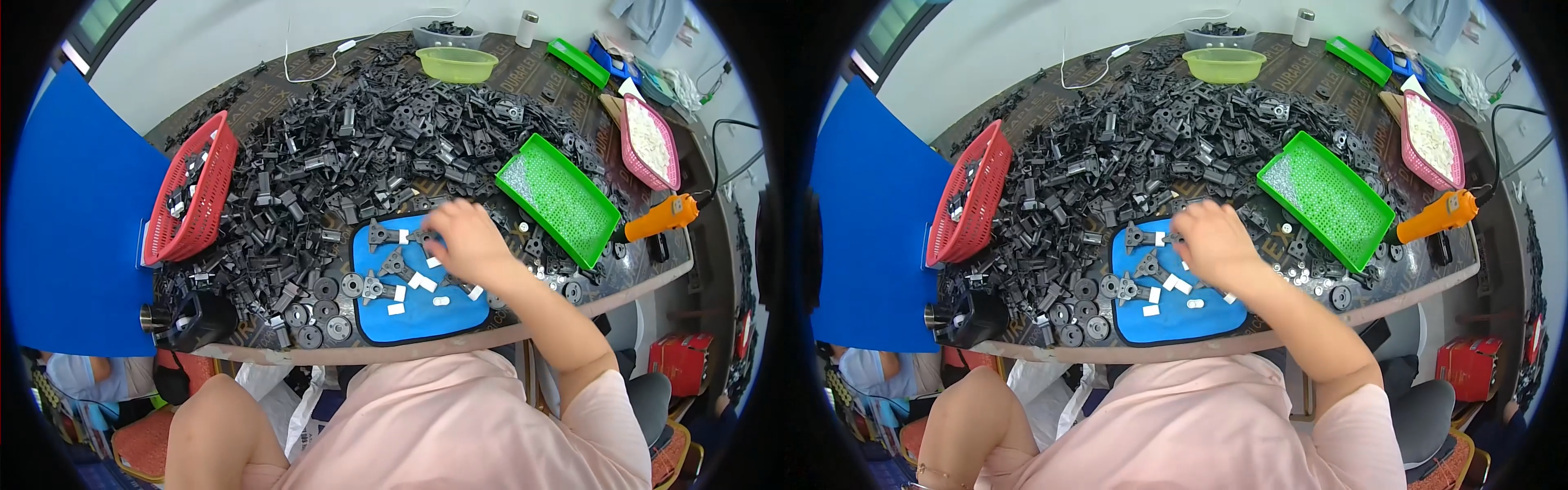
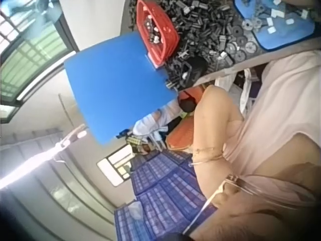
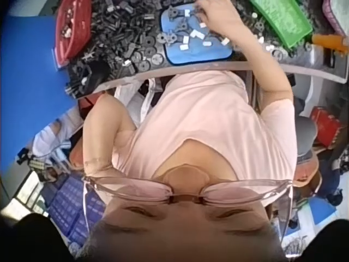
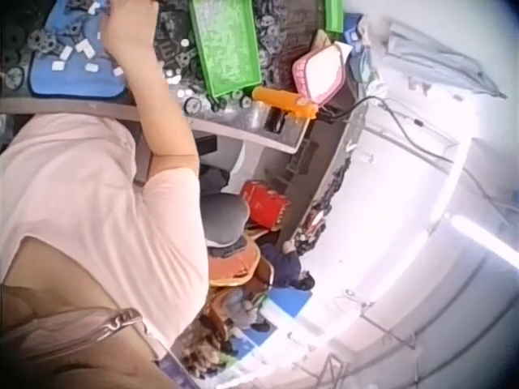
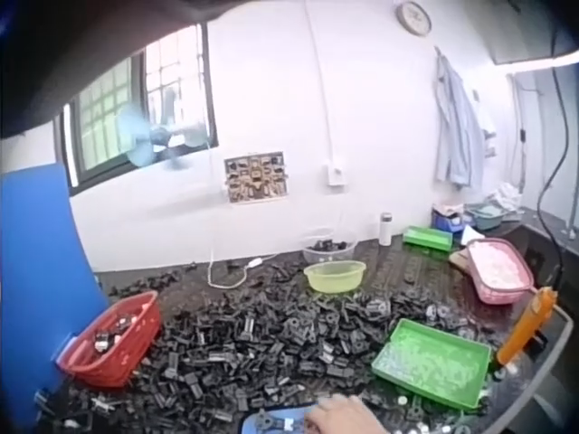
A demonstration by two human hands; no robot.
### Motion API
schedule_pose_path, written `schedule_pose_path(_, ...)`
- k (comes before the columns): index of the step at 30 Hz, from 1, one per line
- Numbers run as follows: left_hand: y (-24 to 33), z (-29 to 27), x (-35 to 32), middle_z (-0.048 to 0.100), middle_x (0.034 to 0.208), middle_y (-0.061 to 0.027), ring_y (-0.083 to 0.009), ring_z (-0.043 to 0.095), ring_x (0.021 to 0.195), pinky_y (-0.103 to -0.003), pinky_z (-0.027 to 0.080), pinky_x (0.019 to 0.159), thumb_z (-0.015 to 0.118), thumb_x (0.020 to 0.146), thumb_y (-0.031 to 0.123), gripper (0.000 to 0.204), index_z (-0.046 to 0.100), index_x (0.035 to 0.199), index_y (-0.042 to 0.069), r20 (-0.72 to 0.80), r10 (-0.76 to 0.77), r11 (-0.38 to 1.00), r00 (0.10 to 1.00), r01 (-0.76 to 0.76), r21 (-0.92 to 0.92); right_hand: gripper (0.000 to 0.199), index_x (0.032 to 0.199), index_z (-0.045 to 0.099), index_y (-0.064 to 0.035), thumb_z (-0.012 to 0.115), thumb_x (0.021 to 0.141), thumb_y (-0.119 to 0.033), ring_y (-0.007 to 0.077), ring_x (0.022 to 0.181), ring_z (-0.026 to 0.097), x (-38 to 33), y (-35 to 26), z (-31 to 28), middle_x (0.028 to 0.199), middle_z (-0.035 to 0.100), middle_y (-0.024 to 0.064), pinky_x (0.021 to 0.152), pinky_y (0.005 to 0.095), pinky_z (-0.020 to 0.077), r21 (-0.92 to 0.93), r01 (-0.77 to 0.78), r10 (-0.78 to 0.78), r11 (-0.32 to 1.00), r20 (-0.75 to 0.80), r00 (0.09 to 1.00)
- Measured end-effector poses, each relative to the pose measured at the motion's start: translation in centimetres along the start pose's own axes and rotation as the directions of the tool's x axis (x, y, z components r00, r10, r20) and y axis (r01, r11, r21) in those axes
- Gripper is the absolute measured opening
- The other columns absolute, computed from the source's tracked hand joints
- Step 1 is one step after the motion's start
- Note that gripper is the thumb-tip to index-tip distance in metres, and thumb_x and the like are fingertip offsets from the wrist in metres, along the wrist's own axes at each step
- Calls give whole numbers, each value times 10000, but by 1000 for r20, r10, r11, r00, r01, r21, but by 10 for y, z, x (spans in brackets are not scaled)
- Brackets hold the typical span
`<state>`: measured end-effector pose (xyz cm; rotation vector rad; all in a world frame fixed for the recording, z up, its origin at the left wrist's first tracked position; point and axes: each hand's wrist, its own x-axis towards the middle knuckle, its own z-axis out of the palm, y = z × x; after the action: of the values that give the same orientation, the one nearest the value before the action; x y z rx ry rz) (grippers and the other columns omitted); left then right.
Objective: Assembling small plastic toy components by attaching white pieces onto black base parts.
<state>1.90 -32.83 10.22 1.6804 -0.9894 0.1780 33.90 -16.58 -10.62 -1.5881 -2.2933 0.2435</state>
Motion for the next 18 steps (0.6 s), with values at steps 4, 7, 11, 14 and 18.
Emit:
schedule_pose_path(4,-2,8,-6,623,944,-154,-285,588,804,-450,443,711,508,890,405,432,633,979,1,0,28,999,1000,-28,-31,380,1114,598,-111,717,783,-256,309,971,589,51,30,16,998,590,107,831,424,475,79,-55,64,995,-119,991)
schedule_pose_path(7,-3,12,-12,625,950,-158,-289,591,814,-446,447,724,504,892,372,407,632,983,-3,-13,39,999,999,-39,-34,433,1173,577,-116,691,812,-328,336,947,614,78,33,27,1022,590,124,794,435,506,87,-158,166,984,-91,982)
schedule_pose_path(11,-10,-5,-12,628,958,-164,-295,596,827,-442,452,741,498,893,329,375,632,990,-9,-34,56,998,998,-58,-37,339,1100,578,-106,634,841,-317,349,925,632,92,46,40,999,621,141,775,443,519,54,-234,236,971,-37,971)
schedule_pose_path(14,-19,-17,-13,630,964,-168,-299,599,837,-439,456,754,494,894,296,353,631,994,-13,-61,67,997,996,-69,-23,184,962,584,-81,578,803,-174,339,884,639,96,41,34,908,644,138,739,456,515,67,-276,280,959,-58,958)
schedule_pose_path(18,-28,-33,-17,633,972,-174,-304,604,850,-435,461,771,488,896,253,324,631,1001,-18,-79,99,994,992,-102,-39,144,926,596,-85,581,801,-157,328,866,636,94,29,22,920,648,117,720,436,516,70,-254,262,965,-152,953)
